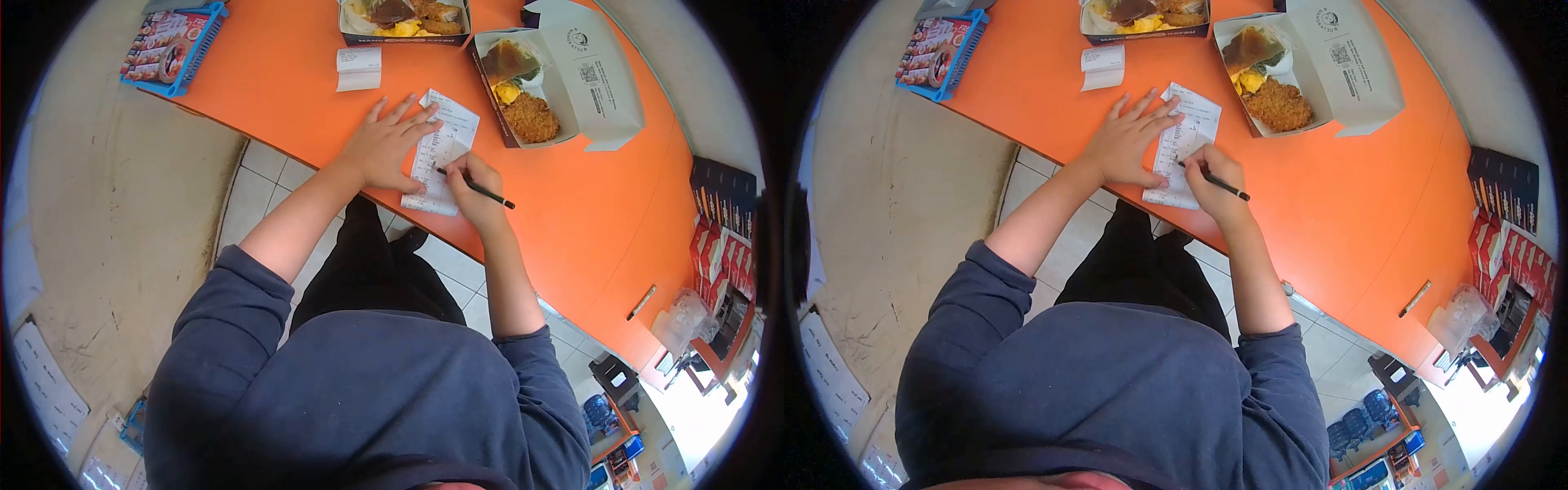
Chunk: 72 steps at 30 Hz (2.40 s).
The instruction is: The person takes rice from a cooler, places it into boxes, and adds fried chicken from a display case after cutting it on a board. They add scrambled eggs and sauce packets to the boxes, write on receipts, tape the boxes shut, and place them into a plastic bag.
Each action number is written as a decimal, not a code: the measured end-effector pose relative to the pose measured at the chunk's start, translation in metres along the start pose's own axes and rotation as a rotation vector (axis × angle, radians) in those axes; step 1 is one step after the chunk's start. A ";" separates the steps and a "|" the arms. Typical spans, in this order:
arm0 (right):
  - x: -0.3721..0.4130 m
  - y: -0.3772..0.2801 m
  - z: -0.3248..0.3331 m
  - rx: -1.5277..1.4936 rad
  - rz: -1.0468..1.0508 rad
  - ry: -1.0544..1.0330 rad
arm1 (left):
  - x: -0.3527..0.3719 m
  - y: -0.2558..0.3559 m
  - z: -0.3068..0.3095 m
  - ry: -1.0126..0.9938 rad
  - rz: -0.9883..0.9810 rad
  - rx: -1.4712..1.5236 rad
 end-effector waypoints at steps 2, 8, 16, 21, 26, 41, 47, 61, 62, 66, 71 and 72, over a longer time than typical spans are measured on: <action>-0.002 0.008 -0.002 -0.145 -0.054 -0.025 | 0.000 0.001 0.001 -0.005 0.009 -0.010; 0.033 0.022 0.023 -0.861 0.035 0.253 | 0.002 0.001 -0.001 0.025 0.031 -0.010; 0.056 0.007 0.004 -0.816 0.114 -0.015 | 0.003 0.000 -0.004 0.067 0.043 -0.017; 0.058 0.002 -0.017 -1.058 -0.123 -0.241 | 0.008 0.003 0.000 0.142 0.002 -0.040; 0.072 0.015 -0.010 -0.828 -0.148 -0.267 | 0.011 0.004 -0.004 0.165 -0.024 -0.097; 0.035 -0.012 0.009 0.515 -0.548 -0.069 | 0.010 0.015 -0.006 -0.125 -0.057 -0.135; 0.010 0.000 0.006 0.555 -0.593 -0.041 | 0.011 0.014 -0.007 -0.130 -0.059 -0.117; 0.077 0.018 0.036 0.446 -0.632 0.056 | 0.014 0.018 -0.013 -0.057 0.019 -0.049; 0.084 0.018 0.042 0.412 -0.629 0.073 | 0.015 0.021 -0.013 -0.015 0.048 -0.033; 0.106 0.033 0.058 0.026 -0.596 0.226 | 0.013 0.037 -0.020 -0.016 0.072 -0.001; 0.090 0.021 0.043 -0.528 -0.131 0.311 | 0.013 0.038 -0.015 -0.037 0.041 -0.005; 0.082 0.015 0.038 -0.701 -0.007 0.336 | 0.013 0.038 -0.015 -0.042 0.044 -0.013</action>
Point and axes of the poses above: each hand's wrist, its own x-axis away from the middle knuckle, its own z-axis out of the back of the hand, y = z × x, the point moved 7 cm from there along -x, towards the middle knuckle, and after that the axes turned 12 degrees about -y, right-handed, at the moved point
